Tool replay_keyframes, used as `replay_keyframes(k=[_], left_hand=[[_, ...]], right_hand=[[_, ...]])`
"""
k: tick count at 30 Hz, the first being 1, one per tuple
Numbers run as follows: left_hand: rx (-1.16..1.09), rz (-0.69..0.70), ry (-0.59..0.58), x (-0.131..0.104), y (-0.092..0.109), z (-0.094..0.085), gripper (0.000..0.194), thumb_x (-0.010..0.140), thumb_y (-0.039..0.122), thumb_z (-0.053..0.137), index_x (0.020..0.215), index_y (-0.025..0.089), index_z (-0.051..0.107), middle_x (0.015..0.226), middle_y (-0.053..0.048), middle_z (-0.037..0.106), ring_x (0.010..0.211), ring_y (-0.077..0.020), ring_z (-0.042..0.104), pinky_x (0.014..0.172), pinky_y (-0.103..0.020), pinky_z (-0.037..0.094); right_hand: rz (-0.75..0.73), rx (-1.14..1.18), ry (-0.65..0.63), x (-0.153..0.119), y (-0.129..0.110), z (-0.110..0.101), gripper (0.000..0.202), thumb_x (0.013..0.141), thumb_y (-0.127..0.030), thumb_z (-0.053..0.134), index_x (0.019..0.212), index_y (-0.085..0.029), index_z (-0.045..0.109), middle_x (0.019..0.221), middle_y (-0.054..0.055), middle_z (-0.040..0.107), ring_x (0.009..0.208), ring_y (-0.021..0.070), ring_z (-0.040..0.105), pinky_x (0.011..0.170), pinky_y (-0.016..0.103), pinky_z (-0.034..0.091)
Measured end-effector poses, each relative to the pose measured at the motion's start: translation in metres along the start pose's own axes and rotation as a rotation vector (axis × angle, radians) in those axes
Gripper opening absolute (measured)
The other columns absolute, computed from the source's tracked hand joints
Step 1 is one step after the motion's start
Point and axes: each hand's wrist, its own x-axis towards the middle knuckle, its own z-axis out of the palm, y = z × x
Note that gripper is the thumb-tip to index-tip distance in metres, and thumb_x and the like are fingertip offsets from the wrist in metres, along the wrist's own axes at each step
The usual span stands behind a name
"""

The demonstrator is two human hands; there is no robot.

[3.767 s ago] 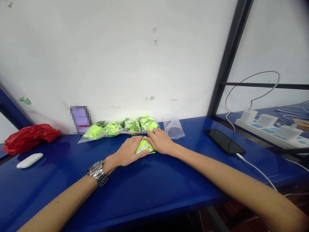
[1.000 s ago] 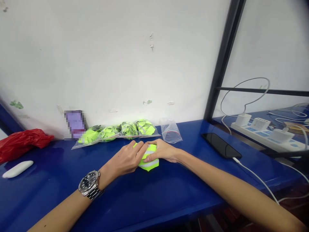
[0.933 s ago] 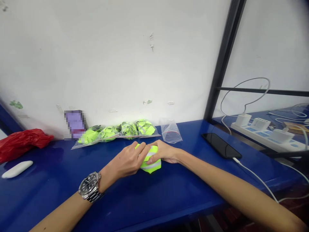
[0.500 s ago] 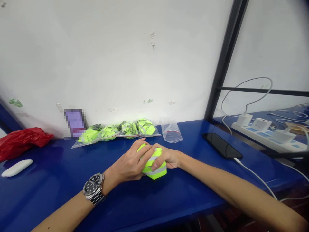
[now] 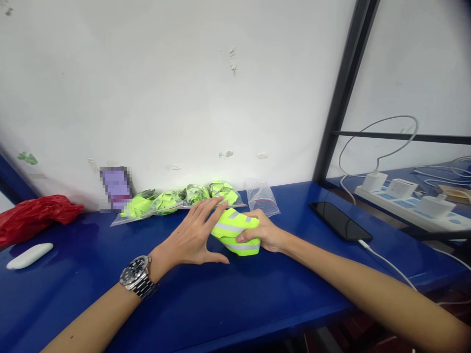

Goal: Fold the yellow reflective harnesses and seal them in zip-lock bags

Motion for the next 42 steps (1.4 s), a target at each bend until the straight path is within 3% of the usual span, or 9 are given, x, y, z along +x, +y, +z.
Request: replay_keyframes(k=[2,6,14,19,25,28,32,36,42], left_hand=[[-0.034,-0.053,0.002,0.007,-0.008,-0.006,0.112,0.069,0.073,0.059,0.15,0.014,0.009,0.148,-0.023,0.03,0.133,-0.0403,0.032,0.106,-0.056,0.033],[-0.098,-0.185,0.071,0.044,-0.025,-0.006,0.048,0.099,0.043,0.027,0.134,0.016,0.045,0.121,-0.014,0.059,0.115,-0.0259,0.052,0.098,-0.043,0.042],[-0.134,-0.123,-0.303,0.135,-0.029,0.05,0.046,0.085,0.051,0.057,0.116,0.016,0.058,0.084,-0.006,0.07,0.074,-0.0183,0.065,0.061,-0.026,0.045],[-0.027,-0.145,-0.221,0.149,-0.018,0.069,0.019,0.09,0.022,0.046,0.089,0.013,0.063,0.073,-0.007,0.066,0.065,-0.0169,0.061,0.059,-0.026,0.042],[0.237,-0.236,0.052,0.127,-0.006,0.001,0.033,0.088,0.01,0.035,0.114,0.01,0.054,0.085,-0.012,0.064,0.076,-0.021,0.059,0.068,-0.033,0.043],[0.66,-0.247,0.173,0.091,0.002,-0.038,0.038,0.086,0.012,0.037,0.12,0.013,0.054,0.067,-0.007,0.061,0.064,-0.0217,0.059,0.059,-0.033,0.041],[0.746,-0.483,-0.087,0.032,0.02,-0.051,0.028,0.089,0.021,0.036,0.099,0.012,0.061,0.057,-0.006,0.06,0.051,-0.0246,0.06,0.046,-0.03,0.033],[0.296,-0.503,-0.436,-0.001,0.028,-0.051,0.048,0.096,0.046,0.028,0.111,0.009,0.056,0.064,-0.008,0.064,0.058,-0.0248,0.064,0.051,-0.031,0.041],[0.176,-0.292,-0.45,0.003,-0.02,-0.074,0.099,0.06,0.075,0.065,0.139,0.022,0.039,0.131,-0.017,0.051,0.118,-0.0377,0.048,0.092,-0.046,0.042]], right_hand=[[-0.001,-0.01,0.035,-0.009,-0.003,-0.013,0.041,0.051,-0.011,0.082,0.091,-0.011,0.073,0.087,0.008,0.073,0.076,0.0223,0.068,0.073,0.035,0.055],[0.031,-0.038,0.062,-0.021,-0.008,-0.029,0.039,0.051,-0.011,0.083,0.089,-0.011,0.074,0.089,0.009,0.073,0.075,0.0229,0.069,0.072,0.036,0.055],[0.052,-0.074,-0.039,-0.024,-0.012,-0.024,0.045,0.051,-0.013,0.084,0.095,-0.011,0.074,0.081,0.008,0.074,0.073,0.0221,0.069,0.07,0.033,0.055],[0.051,-0.101,-0.089,-0.026,-0.014,-0.027,0.048,0.05,-0.015,0.085,0.097,-0.011,0.074,0.081,0.006,0.073,0.072,0.0209,0.068,0.07,0.032,0.055],[0.058,-0.129,-0.126,-0.027,-0.019,-0.026,0.05,0.052,-0.015,0.085,0.1,-0.011,0.073,0.082,0.006,0.073,0.073,0.0215,0.068,0.069,0.032,0.054],[0.063,-0.139,-0.148,-0.028,-0.019,-0.026,0.048,0.053,-0.015,0.084,0.1,-0.01,0.073,0.086,0.007,0.073,0.074,0.0217,0.068,0.07,0.033,0.054],[0.063,-0.169,-0.169,-0.027,-0.018,-0.025,0.044,0.056,-0.017,0.083,0.099,-0.01,0.073,0.093,0.009,0.073,0.081,0.0245,0.068,0.073,0.035,0.054],[0.073,-0.157,-0.145,-0.024,-0.016,-0.024,0.044,0.055,-0.016,0.083,0.098,-0.011,0.073,0.094,0.009,0.073,0.082,0.0255,0.068,0.073,0.035,0.054],[0.109,-0.108,-0.066,-0.021,-0.014,-0.024,0.046,0.05,-0.014,0.084,0.094,-0.01,0.073,0.093,0.01,0.074,0.08,0.027,0.069,0.076,0.039,0.054]])
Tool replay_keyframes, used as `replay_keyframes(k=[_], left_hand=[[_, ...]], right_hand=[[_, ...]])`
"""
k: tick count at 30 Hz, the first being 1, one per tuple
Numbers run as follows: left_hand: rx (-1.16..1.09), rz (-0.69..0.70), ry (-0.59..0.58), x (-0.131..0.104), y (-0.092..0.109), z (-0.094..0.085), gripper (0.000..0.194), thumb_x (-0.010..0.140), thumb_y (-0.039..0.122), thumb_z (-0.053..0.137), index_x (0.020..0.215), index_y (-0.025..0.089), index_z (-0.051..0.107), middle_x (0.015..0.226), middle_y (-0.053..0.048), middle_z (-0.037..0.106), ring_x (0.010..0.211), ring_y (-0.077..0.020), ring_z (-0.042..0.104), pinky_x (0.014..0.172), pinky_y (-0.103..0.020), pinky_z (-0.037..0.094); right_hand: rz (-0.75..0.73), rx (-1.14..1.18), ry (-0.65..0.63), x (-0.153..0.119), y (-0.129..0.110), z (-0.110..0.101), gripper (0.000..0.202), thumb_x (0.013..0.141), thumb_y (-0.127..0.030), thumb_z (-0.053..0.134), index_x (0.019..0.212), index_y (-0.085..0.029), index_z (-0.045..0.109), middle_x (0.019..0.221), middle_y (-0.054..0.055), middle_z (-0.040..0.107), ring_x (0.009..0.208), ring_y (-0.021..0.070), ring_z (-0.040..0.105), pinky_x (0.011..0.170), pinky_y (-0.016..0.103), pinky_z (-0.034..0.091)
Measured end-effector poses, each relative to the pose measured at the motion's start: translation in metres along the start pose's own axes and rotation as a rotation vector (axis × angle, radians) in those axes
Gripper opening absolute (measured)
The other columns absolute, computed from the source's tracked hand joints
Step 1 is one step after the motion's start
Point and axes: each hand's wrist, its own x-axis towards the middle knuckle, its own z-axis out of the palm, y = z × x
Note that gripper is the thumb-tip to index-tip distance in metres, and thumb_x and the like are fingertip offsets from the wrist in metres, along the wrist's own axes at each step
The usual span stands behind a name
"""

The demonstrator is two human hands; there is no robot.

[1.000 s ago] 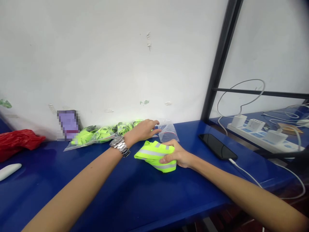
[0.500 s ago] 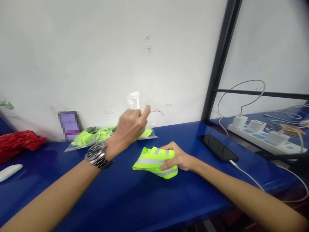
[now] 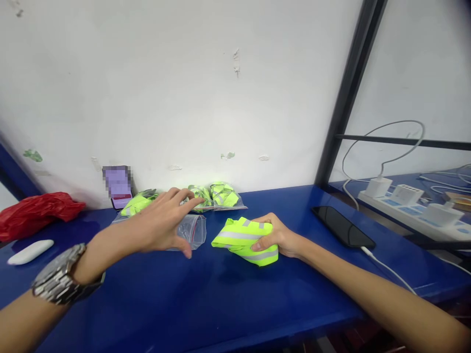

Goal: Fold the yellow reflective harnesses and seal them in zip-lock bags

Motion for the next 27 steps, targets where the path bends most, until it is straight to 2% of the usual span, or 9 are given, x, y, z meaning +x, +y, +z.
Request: replay_keyframes(k=[2,3,4,6,10,14,18,20,27], left_hand=[[-0.021,-0.018,-0.151,0.008,-0.018,0.004,0.123,0.045,0.076,0.071,0.146,0.021,0.028,0.143,-0.02,0.04,0.129,-0.0426,0.036,0.096,-0.049,0.039],[-0.041,-0.031,-0.222,0.012,-0.025,0.009,0.126,0.044,0.077,0.071,0.146,0.019,0.026,0.143,-0.021,0.039,0.13,-0.0425,0.035,0.096,-0.048,0.039],[-0.063,-0.038,-0.278,0.015,-0.03,0.015,0.126,0.044,0.076,0.071,0.146,0.016,0.026,0.141,-0.022,0.041,0.129,-0.0413,0.038,0.096,-0.046,0.04],[-0.096,-0.04,-0.305,0.02,-0.033,0.026,0.113,0.052,0.07,0.071,0.141,0.014,0.032,0.135,-0.022,0.047,0.123,-0.0373,0.045,0.092,-0.041,0.042],[-0.114,-0.008,-0.161,0.021,-0.022,0.038,0.072,0.064,0.055,0.069,0.121,0.014,0.05,0.114,-0.015,0.058,0.101,-0.0293,0.058,0.079,-0.035,0.047],[-0.071,0.01,0.042,0.014,0.002,0.038,0.054,0.072,0.042,0.065,0.115,0.014,0.049,0.105,-0.014,0.062,0.093,-0.0279,0.06,0.076,-0.037,0.047],[0.086,0.057,0.175,0.011,0.024,0.04,0.065,0.073,0.035,0.066,0.128,0.011,0.039,0.119,-0.02,0.059,0.106,-0.0336,0.057,0.088,-0.047,0.043],[0.166,0.07,0.204,0.011,0.031,0.041,0.072,0.072,0.034,0.068,0.133,0.01,0.036,0.125,-0.022,0.056,0.111,-0.0363,0.054,0.093,-0.051,0.04],[0.195,0.157,0.236,0.014,0.05,0.044,0.066,0.077,0.037,0.062,0.131,0.008,0.039,0.126,-0.021,0.055,0.112,-0.0376,0.051,0.094,-0.056,0.035]], right_hand=[[0.012,-0.007,0.022,0.001,-0.001,0.002,0.045,0.049,-0.015,0.085,0.092,-0.01,0.073,0.092,0.011,0.074,0.08,0.0277,0.069,0.076,0.04,0.054],[0.019,-0.013,0.034,0.002,-0.002,0.003,0.045,0.048,-0.016,0.085,0.091,-0.01,0.074,0.091,0.011,0.074,0.08,0.028,0.069,0.075,0.04,0.054],[0.026,-0.021,0.046,0.002,-0.003,0.004,0.045,0.047,-0.016,0.085,0.09,-0.01,0.074,0.09,0.011,0.074,0.079,0.0282,0.07,0.075,0.04,0.054],[0.039,-0.037,0.075,0.003,-0.006,0.007,0.046,0.045,-0.017,0.086,0.089,-0.01,0.074,0.089,0.01,0.074,0.079,0.0283,0.07,0.073,0.038,0.055],[0.056,-0.048,0.176,0.005,-0.014,0.011,0.047,0.042,-0.017,0.086,0.087,-0.01,0.075,0.087,0.011,0.074,0.077,0.0286,0.07,0.067,0.036,0.056],[0.073,-0.03,0.231,0.006,-0.021,0.015,0.045,0.041,-0.015,0.085,0.084,-0.009,0.075,0.087,0.013,0.074,0.075,0.0278,0.07,0.064,0.034,0.056],[0.098,-0.089,0.242,0.007,-0.025,0.025,0.045,0.04,-0.012,0.084,0.083,-0.009,0.075,0.084,0.011,0.074,0.07,0.0258,0.069,0.059,0.032,0.054],[0.106,-0.146,0.242,0.008,-0.026,0.031,0.044,0.04,-0.013,0.084,0.083,-0.009,0.075,0.082,0.01,0.074,0.066,0.0236,0.067,0.056,0.03,0.053],[0.113,-0.175,0.222,0.009,-0.028,0.038,0.032,0.041,-0.011,0.083,0.071,-0.008,0.073,0.069,0.007,0.071,0.057,0.0175,0.062,0.05,0.026,0.048]])
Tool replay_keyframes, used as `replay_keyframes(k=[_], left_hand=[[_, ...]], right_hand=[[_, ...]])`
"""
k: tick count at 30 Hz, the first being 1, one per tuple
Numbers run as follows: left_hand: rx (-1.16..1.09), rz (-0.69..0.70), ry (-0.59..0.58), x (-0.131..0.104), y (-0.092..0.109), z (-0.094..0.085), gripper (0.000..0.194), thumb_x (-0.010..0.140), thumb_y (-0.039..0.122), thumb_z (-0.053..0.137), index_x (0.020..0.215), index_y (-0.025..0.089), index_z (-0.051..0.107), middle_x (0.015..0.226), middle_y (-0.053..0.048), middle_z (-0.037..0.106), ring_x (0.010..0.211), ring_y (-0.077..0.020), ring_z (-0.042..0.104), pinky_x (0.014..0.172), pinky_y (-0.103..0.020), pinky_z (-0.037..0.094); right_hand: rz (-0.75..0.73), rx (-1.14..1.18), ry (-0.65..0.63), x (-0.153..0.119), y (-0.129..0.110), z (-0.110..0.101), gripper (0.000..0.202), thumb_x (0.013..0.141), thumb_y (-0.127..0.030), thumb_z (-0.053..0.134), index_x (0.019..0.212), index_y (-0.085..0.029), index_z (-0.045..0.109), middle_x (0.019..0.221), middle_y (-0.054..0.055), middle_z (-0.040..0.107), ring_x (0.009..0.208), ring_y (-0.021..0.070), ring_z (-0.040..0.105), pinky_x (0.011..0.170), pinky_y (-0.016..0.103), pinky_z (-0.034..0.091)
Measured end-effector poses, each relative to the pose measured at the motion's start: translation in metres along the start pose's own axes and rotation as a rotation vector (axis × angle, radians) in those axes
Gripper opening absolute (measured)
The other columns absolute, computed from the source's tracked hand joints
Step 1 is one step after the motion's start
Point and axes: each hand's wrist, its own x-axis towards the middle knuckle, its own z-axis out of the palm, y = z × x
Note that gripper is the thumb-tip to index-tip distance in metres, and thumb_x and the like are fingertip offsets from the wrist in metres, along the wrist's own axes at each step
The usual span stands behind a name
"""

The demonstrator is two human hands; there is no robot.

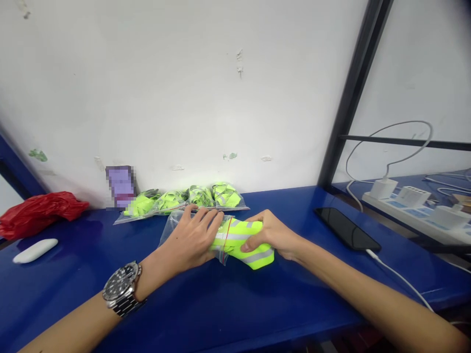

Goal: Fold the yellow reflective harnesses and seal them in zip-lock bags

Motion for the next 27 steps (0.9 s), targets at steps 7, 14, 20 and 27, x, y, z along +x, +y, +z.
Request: replay_keyframes(k=[7,14,20,27], left_hand=[[-0.106,0.033,0.067,0.003,0.01,0.006,0.062,0.077,0.04,0.059,0.127,0.008,0.04,0.12,-0.02,0.058,0.107,-0.0352,0.054,0.097,-0.055,0.033],[-0.179,0.051,0.094,0.006,0.01,0.012,0.06,0.069,0.028,0.058,0.124,0.008,0.042,0.117,-0.018,0.059,0.105,-0.0336,0.055,0.094,-0.05,0.038],[-0.282,0.043,0.072,0.013,0.014,0.013,0.051,0.064,0.027,0.058,0.112,0.011,0.049,0.103,-0.013,0.062,0.094,-0.0299,0.057,0.083,-0.044,0.043],[-0.32,0.014,0.106,0.017,0.015,0.02,0.042,0.074,0.029,0.057,0.112,0.013,0.049,0.098,-0.012,0.064,0.091,-0.0282,0.06,0.076,-0.04,0.044]], right_hand=[[0.028,0.079,0.003,0.01,0.0,0.012,0.03,0.038,-0.01,0.083,0.065,-0.011,0.069,0.064,0.003,0.068,0.055,0.0171,0.062,0.051,0.027,0.05],[-0.032,0.083,-0.041,0.016,0.004,0.016,0.03,0.041,-0.016,0.084,0.065,-0.011,0.068,0.064,0.002,0.066,0.056,0.0155,0.061,0.053,0.026,0.048],[-0.069,0.026,0.002,0.025,0.014,0.019,0.029,0.043,-0.022,0.084,0.061,-0.012,0.063,0.058,0.0,0.061,0.054,0.0144,0.056,0.049,0.025,0.044],[-0.153,-0.199,0.176,0.036,0.023,0.025,0.026,0.052,-0.028,0.079,0.059,-0.013,0.06,0.059,-0.001,0.058,0.061,0.0153,0.056,0.05,0.022,0.04]])
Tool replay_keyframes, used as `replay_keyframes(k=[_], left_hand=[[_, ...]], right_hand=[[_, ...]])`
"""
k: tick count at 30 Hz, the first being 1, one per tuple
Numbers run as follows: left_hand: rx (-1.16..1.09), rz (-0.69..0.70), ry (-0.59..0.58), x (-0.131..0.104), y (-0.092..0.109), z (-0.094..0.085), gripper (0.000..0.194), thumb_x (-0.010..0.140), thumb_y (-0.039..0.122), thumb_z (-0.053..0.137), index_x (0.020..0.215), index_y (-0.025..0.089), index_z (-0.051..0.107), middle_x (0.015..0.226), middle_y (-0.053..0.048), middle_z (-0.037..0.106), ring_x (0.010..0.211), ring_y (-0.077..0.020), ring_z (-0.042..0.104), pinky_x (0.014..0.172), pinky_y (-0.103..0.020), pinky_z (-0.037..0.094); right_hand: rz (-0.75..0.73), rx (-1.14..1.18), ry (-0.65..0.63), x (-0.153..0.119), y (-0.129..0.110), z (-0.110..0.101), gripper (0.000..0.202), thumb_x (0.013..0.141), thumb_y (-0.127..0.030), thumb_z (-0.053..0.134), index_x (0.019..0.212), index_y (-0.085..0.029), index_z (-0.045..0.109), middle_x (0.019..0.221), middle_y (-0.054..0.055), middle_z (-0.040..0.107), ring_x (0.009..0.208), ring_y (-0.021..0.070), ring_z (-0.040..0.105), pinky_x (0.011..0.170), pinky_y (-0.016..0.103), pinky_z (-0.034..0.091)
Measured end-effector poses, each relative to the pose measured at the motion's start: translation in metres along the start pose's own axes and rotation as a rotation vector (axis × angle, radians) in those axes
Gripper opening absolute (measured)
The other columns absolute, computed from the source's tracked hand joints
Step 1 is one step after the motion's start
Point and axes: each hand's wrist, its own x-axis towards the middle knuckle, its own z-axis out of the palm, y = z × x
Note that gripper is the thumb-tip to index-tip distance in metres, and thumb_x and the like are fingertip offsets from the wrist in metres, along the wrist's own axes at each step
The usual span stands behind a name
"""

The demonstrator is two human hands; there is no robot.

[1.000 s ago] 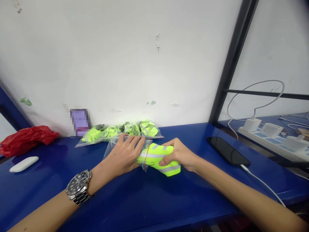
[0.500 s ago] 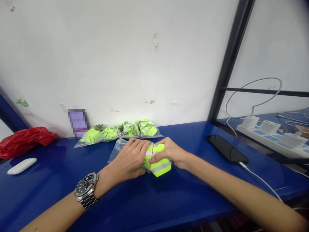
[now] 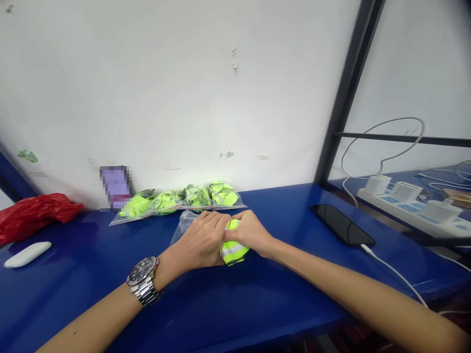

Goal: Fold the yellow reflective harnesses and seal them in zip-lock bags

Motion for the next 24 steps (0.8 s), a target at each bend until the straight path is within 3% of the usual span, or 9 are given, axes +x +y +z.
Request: replay_keyframes(k=[5,8,16,24], left_hand=[[0.038,-0.038,-0.054,-0.004,-0.007,-0.002,0.045,0.069,0.034,0.061,0.107,0.013,0.051,0.095,-0.011,0.064,0.087,-0.0282,0.06,0.075,-0.04,0.045],[0.048,-0.052,-0.074,-0.005,-0.008,-0.005,0.045,0.072,0.042,0.059,0.105,0.013,0.051,0.092,-0.011,0.064,0.084,-0.0281,0.06,0.075,-0.041,0.045],[0.053,-0.053,-0.086,-0.002,0.004,-0.01,0.036,0.069,0.035,0.059,0.097,0.014,0.053,0.087,-0.01,0.062,0.081,-0.0265,0.058,0.073,-0.039,0.044],[-0.062,-0.031,-0.023,0.0,0.006,-0.005,0.044,0.071,0.041,0.058,0.105,0.014,0.051,0.096,-0.011,0.063,0.088,-0.0278,0.058,0.08,-0.041,0.044]], right_hand=[[0.067,0.235,-0.391,-0.002,-0.008,-0.015,0.041,0.053,-0.028,0.083,0.086,-0.014,0.065,0.082,0.003,0.067,0.073,0.0162,0.062,0.067,0.027,0.051],[0.022,0.19,-0.484,-0.002,-0.009,-0.02,0.053,0.046,-0.024,0.087,0.092,-0.015,0.063,0.086,0.002,0.066,0.075,0.0155,0.061,0.068,0.028,0.051],[-0.067,0.048,-0.321,0.0,0.004,-0.013,0.029,0.052,-0.023,0.08,0.07,-0.013,0.06,0.064,-0.004,0.055,0.056,0.0087,0.046,0.05,0.021,0.039],[-0.14,-0.139,0.018,-0.002,0.006,0.007,0.021,0.051,-0.02,0.074,0.056,-0.013,0.055,0.054,-0.005,0.043,0.054,0.0076,0.036,0.044,0.02,0.03]])
